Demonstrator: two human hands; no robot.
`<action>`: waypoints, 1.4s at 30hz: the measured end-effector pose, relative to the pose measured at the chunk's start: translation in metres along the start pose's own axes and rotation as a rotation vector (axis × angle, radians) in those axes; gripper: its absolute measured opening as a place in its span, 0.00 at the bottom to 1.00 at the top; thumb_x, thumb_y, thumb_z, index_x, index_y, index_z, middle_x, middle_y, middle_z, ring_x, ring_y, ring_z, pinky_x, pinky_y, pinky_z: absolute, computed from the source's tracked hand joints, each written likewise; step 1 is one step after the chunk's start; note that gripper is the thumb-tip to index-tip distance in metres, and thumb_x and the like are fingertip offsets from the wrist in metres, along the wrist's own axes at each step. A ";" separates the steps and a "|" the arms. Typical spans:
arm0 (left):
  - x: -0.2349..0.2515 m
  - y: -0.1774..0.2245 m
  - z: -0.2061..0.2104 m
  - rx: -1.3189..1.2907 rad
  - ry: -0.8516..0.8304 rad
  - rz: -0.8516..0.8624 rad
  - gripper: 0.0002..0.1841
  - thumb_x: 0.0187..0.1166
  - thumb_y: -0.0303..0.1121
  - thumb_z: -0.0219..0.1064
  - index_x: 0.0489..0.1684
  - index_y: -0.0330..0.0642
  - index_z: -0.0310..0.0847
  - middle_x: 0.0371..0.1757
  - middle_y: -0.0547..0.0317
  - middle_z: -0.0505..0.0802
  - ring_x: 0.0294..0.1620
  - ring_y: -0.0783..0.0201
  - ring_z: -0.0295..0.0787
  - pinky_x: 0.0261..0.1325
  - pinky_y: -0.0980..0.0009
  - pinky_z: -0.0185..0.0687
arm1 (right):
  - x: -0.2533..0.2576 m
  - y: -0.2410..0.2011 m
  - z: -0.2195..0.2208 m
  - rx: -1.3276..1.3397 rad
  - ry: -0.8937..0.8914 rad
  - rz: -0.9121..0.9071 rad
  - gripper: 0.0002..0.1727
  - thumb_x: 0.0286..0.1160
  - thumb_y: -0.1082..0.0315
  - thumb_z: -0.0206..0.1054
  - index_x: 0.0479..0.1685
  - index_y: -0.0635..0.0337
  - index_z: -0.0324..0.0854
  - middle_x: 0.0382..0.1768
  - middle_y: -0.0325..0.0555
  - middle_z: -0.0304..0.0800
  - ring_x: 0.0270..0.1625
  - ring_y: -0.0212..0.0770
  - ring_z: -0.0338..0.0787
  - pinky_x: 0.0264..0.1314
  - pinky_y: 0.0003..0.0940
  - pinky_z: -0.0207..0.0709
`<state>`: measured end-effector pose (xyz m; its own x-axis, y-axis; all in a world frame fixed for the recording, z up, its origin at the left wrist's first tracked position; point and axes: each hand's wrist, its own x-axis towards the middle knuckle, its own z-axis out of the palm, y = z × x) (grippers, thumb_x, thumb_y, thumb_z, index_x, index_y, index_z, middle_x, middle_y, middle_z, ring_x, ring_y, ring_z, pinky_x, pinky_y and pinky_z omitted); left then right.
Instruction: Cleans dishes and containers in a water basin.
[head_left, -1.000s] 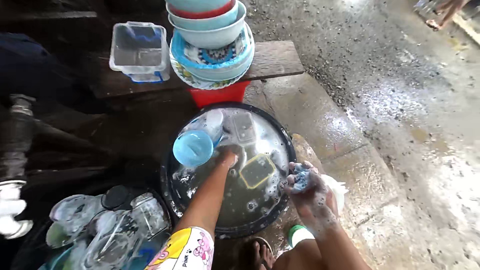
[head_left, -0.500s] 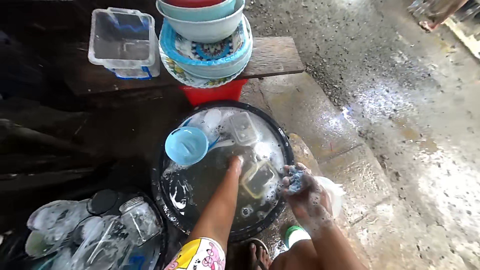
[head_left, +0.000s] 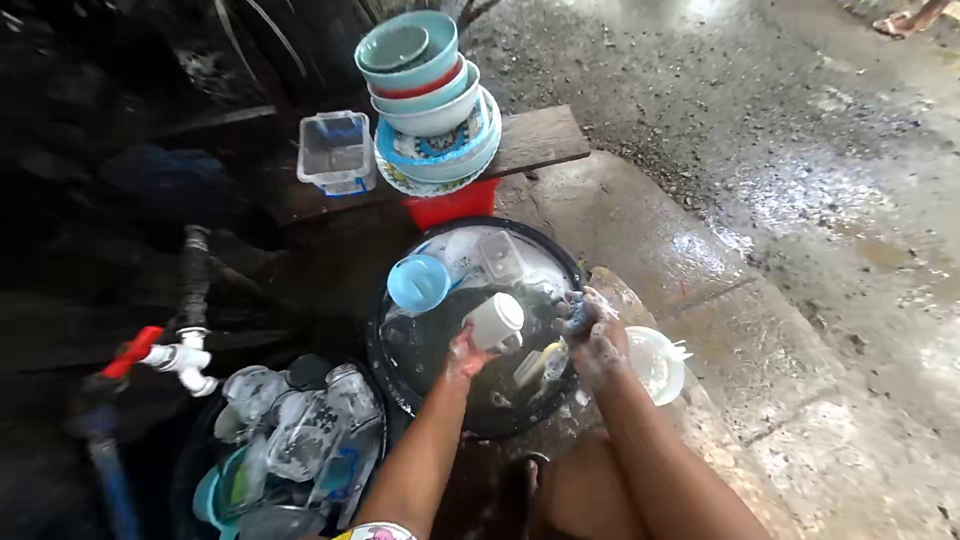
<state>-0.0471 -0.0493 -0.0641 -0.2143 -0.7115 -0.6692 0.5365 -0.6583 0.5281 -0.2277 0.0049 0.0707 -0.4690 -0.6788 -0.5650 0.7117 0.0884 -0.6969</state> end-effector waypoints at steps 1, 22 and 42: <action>-0.015 0.009 0.004 -0.014 -0.029 0.027 0.26 0.95 0.50 0.36 0.75 0.43 0.67 0.61 0.42 0.86 0.58 0.45 0.87 0.51 0.42 0.85 | -0.001 0.004 0.001 -0.029 -0.042 -0.010 0.17 0.93 0.69 0.47 0.73 0.61 0.69 0.49 0.50 0.85 0.43 0.41 0.88 0.44 0.37 0.84; -0.244 0.024 -0.001 0.100 -0.206 0.003 0.29 0.90 0.57 0.44 0.68 0.43 0.76 0.53 0.41 0.91 0.51 0.43 0.91 0.49 0.44 0.88 | -0.099 0.061 0.042 -0.845 -0.470 -0.412 0.25 0.93 0.57 0.55 0.42 0.73 0.87 0.35 0.55 0.89 0.40 0.42 0.85 0.52 0.43 0.81; -0.231 0.046 -0.063 0.239 -0.161 0.683 0.30 0.96 0.46 0.30 0.70 0.35 0.73 0.54 0.56 0.91 0.51 0.68 0.90 0.55 0.68 0.88 | -0.196 0.066 0.035 -0.833 -0.855 -0.027 0.14 0.88 0.69 0.57 0.60 0.71 0.79 0.43 0.46 0.89 0.44 0.32 0.88 0.54 0.32 0.84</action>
<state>0.0788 0.1006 0.0817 -0.0233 -0.9968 -0.0759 0.4052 -0.0788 0.9108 -0.0708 0.1181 0.1511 0.2466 -0.9250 -0.2890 0.0004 0.2984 -0.9545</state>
